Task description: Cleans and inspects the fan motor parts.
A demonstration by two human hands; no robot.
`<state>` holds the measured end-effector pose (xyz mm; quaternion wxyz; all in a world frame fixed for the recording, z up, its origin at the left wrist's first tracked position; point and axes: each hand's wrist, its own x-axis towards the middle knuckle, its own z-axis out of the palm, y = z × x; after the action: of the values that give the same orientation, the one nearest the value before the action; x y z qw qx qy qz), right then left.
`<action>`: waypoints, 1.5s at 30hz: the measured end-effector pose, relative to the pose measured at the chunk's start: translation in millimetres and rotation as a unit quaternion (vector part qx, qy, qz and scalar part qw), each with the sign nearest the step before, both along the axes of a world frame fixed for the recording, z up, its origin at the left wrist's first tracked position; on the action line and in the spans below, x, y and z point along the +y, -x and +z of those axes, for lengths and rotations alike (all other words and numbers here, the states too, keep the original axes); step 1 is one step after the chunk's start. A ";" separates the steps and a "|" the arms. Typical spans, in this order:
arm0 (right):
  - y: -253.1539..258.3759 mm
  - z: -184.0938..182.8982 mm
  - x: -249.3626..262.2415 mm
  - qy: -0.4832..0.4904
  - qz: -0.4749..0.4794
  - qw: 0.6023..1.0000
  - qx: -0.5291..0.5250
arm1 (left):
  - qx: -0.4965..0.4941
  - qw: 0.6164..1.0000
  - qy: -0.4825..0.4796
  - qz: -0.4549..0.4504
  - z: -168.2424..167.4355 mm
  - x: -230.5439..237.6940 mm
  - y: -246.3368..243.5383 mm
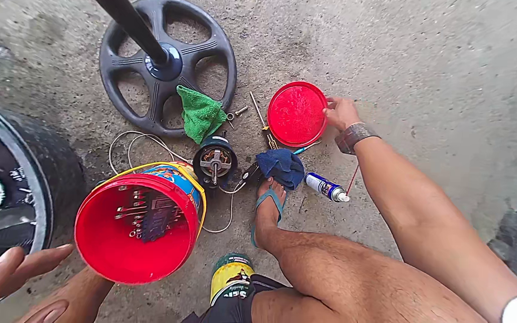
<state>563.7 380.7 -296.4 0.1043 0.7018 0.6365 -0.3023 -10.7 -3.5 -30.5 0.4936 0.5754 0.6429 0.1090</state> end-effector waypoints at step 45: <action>283.5 253.5 -301.4 -0.111 0.448 0.743 0.485 | -0.151 0.955 -0.024 0.252 5.5 -104.0 17.7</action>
<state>280.2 79.4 -42.8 -0.1741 0.1011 0.8712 -0.4477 -28.4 -107.4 -25.0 0.5279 0.3828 0.6821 0.3310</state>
